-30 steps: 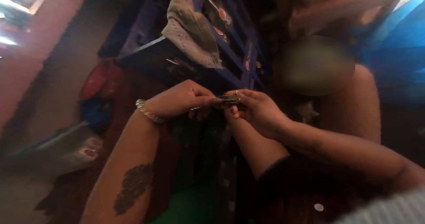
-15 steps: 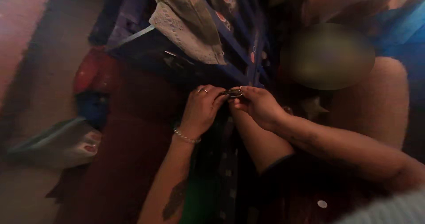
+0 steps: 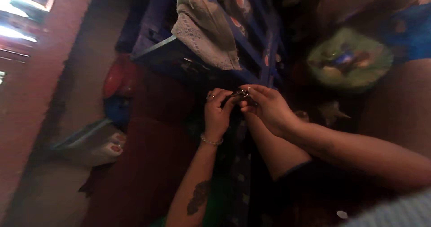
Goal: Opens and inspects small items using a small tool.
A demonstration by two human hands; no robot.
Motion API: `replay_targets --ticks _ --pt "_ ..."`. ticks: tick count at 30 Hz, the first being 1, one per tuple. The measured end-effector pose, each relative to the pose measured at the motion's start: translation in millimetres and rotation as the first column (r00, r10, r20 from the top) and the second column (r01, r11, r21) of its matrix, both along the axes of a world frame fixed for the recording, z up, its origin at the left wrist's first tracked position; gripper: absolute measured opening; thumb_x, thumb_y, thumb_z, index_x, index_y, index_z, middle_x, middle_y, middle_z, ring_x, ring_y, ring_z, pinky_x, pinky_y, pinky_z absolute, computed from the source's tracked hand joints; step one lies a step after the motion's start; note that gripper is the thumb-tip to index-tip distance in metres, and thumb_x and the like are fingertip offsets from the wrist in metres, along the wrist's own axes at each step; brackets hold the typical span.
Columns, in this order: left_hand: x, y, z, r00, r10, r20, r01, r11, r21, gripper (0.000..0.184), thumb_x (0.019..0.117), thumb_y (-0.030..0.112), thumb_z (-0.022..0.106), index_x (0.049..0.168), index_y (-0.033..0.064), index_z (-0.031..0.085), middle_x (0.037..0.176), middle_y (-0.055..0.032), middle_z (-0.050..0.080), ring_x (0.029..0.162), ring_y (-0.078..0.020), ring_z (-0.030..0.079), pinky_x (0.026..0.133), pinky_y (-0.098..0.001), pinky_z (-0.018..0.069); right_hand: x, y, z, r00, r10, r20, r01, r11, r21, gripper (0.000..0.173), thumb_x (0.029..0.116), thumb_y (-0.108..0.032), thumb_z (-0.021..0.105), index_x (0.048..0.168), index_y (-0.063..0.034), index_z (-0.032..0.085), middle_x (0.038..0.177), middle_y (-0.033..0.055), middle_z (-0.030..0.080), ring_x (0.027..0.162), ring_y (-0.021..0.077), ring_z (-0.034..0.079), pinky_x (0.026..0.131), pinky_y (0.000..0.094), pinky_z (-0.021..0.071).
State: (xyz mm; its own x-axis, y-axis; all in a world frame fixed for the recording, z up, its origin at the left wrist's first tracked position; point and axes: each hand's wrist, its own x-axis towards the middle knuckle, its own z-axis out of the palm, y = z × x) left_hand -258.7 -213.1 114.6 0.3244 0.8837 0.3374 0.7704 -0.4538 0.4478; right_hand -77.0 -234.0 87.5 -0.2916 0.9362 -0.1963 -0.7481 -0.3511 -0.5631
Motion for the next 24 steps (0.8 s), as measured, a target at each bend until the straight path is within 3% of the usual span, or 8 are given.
replay_targets --ticks 2,12,16,24 --pt "-0.5 -0.8 1.7 1.000 -0.014 -0.002 0.014 0.999 0.032 0.035 0.1009 0.034 0.062 0.101 0.0004 0.073 0.103 -0.0076 0.068 0.103 -0.0137 0.059 0.096 -0.0305 0.0463 1.0 -1.3 3.0 1.000 -0.003 0.004 0.003 1.000 0.014 0.026 0.1103 -0.011 0.043 0.127 0.0012 0.059 0.097 0.0081 0.067 0.075 0.0118 0.069 0.073 0.0261 0.0607" --pt "0.9 3.4 6.8 0.986 -0.108 0.130 0.093 0.989 0.115 0.034 0.1019 0.037 0.061 0.099 0.0049 0.072 0.103 0.0002 0.065 0.104 -0.0044 0.057 0.095 -0.0207 0.0457 4.4 -5.8 14.7 0.999 -0.035 -0.003 0.035 0.989 0.141 0.026 0.1096 -0.010 0.045 0.126 0.0018 0.060 0.097 0.0079 0.068 0.077 0.0106 0.068 0.074 0.0251 0.0601" --pt "0.4 7.3 7.0 0.974 -0.143 0.177 0.133 0.989 0.069 0.029 0.1023 0.033 0.061 0.100 0.0061 0.072 0.106 0.0025 0.065 0.106 -0.0026 0.059 0.097 -0.0212 0.0482 4.8 -4.9 15.8 0.999 -0.042 -0.005 0.042 0.987 0.158 0.024 0.1087 -0.010 0.048 0.125 0.0016 0.061 0.097 0.0082 0.068 0.077 0.0106 0.069 0.074 0.0253 0.0602" --pt "0.3 9.5 6.0 0.946 -0.110 0.305 0.138 0.988 -0.072 0.021 0.1024 0.034 0.061 0.100 0.0168 0.072 0.104 0.0131 0.064 0.099 0.0024 0.060 0.088 -0.0174 0.0516 5.2 -0.5 14.8 1.000 -0.024 -0.006 0.025 0.985 0.171 0.023 0.1080 -0.011 0.050 0.124 0.0020 0.061 0.101 0.0082 0.066 0.077 0.0099 0.068 0.074 0.0247 0.0604"
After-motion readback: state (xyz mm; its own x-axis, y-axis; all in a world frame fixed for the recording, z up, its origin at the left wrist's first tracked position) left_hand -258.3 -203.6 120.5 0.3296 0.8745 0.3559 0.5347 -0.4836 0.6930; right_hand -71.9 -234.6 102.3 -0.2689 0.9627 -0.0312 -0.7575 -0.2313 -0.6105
